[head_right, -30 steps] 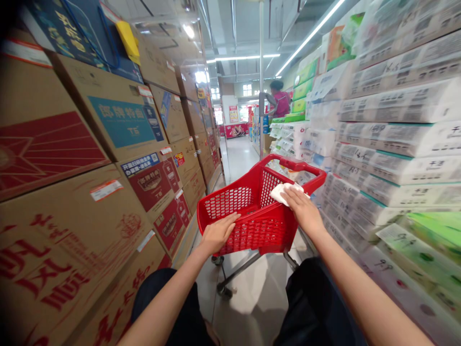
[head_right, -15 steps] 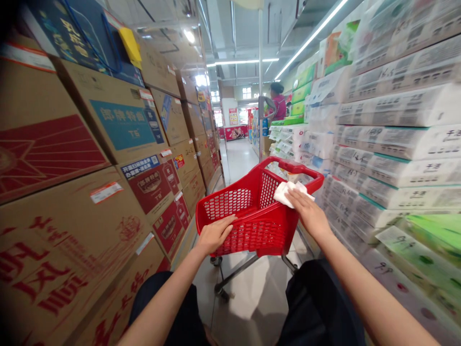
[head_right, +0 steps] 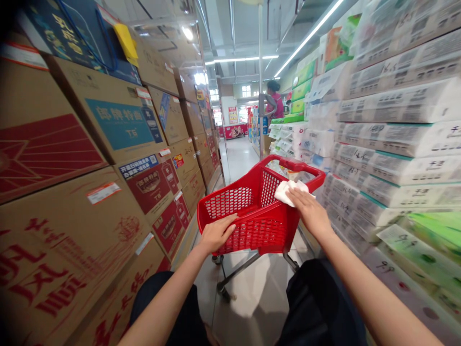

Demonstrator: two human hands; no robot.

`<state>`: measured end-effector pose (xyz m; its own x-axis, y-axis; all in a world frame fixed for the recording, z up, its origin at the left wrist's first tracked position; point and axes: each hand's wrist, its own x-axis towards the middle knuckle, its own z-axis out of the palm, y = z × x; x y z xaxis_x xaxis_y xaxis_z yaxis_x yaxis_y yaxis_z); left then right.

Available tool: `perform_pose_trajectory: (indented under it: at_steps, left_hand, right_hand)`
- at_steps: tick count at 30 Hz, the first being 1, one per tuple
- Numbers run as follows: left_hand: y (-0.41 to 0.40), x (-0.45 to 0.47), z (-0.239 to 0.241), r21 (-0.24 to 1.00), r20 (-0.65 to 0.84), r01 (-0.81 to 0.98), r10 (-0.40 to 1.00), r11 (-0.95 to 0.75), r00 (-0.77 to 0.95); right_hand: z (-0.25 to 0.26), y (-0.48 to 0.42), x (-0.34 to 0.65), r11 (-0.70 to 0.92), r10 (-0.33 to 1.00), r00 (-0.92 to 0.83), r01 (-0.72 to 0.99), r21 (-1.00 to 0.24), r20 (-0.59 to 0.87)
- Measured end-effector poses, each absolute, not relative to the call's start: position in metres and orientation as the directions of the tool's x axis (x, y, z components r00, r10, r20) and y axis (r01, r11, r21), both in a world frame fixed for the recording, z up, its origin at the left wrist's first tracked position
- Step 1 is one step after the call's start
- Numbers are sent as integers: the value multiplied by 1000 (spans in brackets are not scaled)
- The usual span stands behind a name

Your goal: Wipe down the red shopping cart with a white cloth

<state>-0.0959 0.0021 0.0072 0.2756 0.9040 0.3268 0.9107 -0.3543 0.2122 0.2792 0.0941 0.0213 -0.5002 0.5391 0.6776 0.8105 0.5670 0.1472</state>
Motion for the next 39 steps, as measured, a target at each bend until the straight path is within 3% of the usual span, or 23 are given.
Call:
perform_pose_trajectory:
  at_steps: [5, 11, 15, 22, 28, 31, 39]
  left_hand:
    - [3, -88, 7, 219, 335, 910, 903, -351, 268]
    - [5, -83, 8, 200, 332, 915, 903, -350, 273]
    - [5, -88, 7, 189, 319, 916, 904, -355, 284]
    - [8, -79, 1, 186, 330, 921, 905, -343, 270]
    - [9, -65, 3, 134, 311, 932, 907, -336, 283]
    - [8, -74, 4, 103, 296, 918, 893, -383, 339]
    - [6, -114, -8, 0, 307, 930, 885, -369, 351]
  right_hand:
    - [12, 97, 271, 503, 547, -380, 861, 70, 746]
    - [-13, 70, 187, 657, 536, -539, 750, 80, 650]
    - [3, 77, 213, 690, 503, -615, 709, 146, 607]
    - [15, 100, 263, 543, 548, -439, 834, 96, 712]
    - [-15, 73, 174, 666, 531, -514, 745, 43, 674]
    - [-11, 71, 175, 725, 506, -597, 685, 67, 623]
    - [2, 96, 223, 606, 577, -475, 794, 42, 665]
